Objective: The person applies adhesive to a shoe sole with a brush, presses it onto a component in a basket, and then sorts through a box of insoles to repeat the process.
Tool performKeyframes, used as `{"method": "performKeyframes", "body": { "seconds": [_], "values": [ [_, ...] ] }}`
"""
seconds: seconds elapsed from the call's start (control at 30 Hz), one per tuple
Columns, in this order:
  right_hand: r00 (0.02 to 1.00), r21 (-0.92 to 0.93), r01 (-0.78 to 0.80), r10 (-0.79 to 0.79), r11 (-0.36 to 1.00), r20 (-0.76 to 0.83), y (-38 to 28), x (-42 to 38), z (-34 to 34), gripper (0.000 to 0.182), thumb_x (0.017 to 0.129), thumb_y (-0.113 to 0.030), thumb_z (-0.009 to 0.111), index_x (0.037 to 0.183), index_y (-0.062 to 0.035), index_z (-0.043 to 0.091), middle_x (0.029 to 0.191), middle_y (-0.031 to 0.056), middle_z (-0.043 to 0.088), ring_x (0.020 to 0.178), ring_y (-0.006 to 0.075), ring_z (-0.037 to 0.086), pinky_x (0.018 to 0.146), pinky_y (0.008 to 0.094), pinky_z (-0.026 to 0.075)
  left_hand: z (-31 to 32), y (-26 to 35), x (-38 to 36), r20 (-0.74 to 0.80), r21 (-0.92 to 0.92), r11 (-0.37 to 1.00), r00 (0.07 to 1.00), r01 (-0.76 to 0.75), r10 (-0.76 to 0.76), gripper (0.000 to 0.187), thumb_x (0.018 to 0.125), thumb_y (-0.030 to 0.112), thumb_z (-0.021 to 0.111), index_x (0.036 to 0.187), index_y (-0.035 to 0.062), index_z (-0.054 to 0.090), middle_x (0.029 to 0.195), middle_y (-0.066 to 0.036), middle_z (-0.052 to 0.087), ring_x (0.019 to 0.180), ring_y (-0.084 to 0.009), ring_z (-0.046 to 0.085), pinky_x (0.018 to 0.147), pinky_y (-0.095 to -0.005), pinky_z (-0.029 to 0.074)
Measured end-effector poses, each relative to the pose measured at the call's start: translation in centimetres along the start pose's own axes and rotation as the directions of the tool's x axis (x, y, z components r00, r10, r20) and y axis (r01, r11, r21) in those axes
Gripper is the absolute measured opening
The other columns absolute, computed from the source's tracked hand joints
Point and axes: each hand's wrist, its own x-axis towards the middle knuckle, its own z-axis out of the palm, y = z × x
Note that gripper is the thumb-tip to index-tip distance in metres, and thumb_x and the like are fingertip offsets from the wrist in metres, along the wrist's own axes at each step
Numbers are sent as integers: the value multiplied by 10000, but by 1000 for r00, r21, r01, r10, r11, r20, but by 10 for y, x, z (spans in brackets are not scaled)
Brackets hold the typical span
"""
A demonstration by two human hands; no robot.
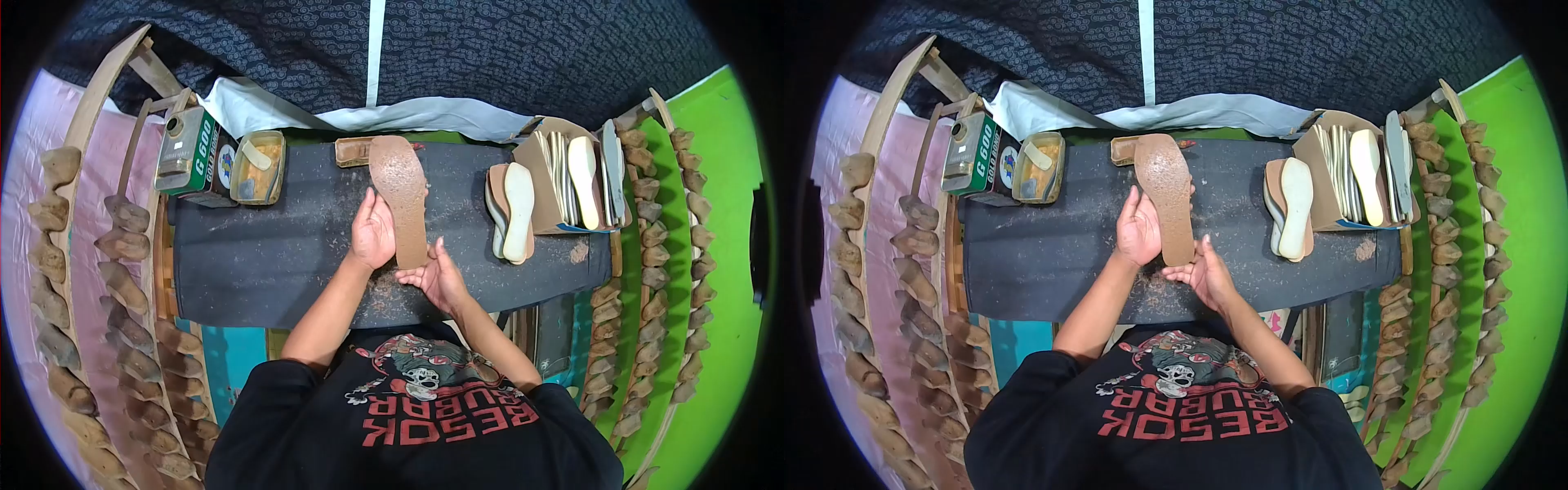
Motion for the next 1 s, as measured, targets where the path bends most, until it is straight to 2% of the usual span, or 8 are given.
{"method": "performKeyframes", "body": {
  "seconds": [0.17,0.2,0.3,0.4,0.5,0.7,0.77,1.0],
  "values": [
    [999,40,26,-24,999,-46,-8,-2,-32,705,1062,-611,301,1357,6,471,1185,162,662,951,291,706,858,407,585,-2,-5,-7,-163,-55,992,981,-118,107,809,1032,669,285,1537,40,346,1531,-168,464,1405,-294,458,1190,-456,322],
    [997,37,11,-8,999,-80,-10,-1,-39,684,1054,-621,328,1336,-18,487,1142,126,664,871,257,698,757,374,583,-2,-5,-12,-177,-40,988,974,-152,143,809,1032,669,285,1537,40,346,1531,-168,464,1405,-294,458,1190,-456,322],
    [998,50,-22,25,999,-61,-24,1,-69,617,1047,-625,353,1285,-79,515,1074,91,661,766,232,658,634,328,517,3,-1,-37,-171,53,983,968,-177,184,848,1019,702,251,1550,44,318,1529,-160,467,1407,-300,460,1176,-472,346],
    [999,-18,-21,21,1000,-33,-46,5,-85,606,1039,-642,357,1233,-89,513,978,70,638,663,183,602,551,292,450,9,-9,-63,-264,382,917,938,-114,226,951,971,783,139,1572,61,287,1545,-171,446,1407,-354,461,1128,-550,411],
    [998,-66,-59,60,996,7,-61,14,-97,610,1045,-635,347,1207,-72,514,941,71,624,612,164,578,504,287,431,14,-29,-92,-332,404,909,910,-100,248,967,961,793,113,1584,66,254,1550,-188,431,1406,-369,460,1099,-601,428],
    [969,-259,-141,187,956,162,-54,33,-104,598,1059,-604,343,1209,-55,529,911,86,635,595,161,574,488,277,436,34,-73,-149,-474,474,825,701,-308,534,849,1002,734,190,1550,87,236,1510,-183,452,1303,-405,560,993,-591,525],
    [950,-292,-154,222,944,218,-48,36,-93,582,1061,-585,367,1205,-46,533,903,95,639,588,170,579,485,285,443,36,-82,-171,-548,512,819,635,-258,544,861,1000,738,188,1556,82,233,1505,-178,460,1300,-397,565,995,-582,528],
    [864,-462,-242,406,853,298,-1,26,-37,517,1065,-514,430,1178,-27,566,875,112,668,570,191,609,468,304,454,36,-103,-262,-640,620,713,314,-329,701,811,1026,692,258,1512,58,397,1479,-125,502,1322,-266,516,1047,-518,455]
  ]
}}
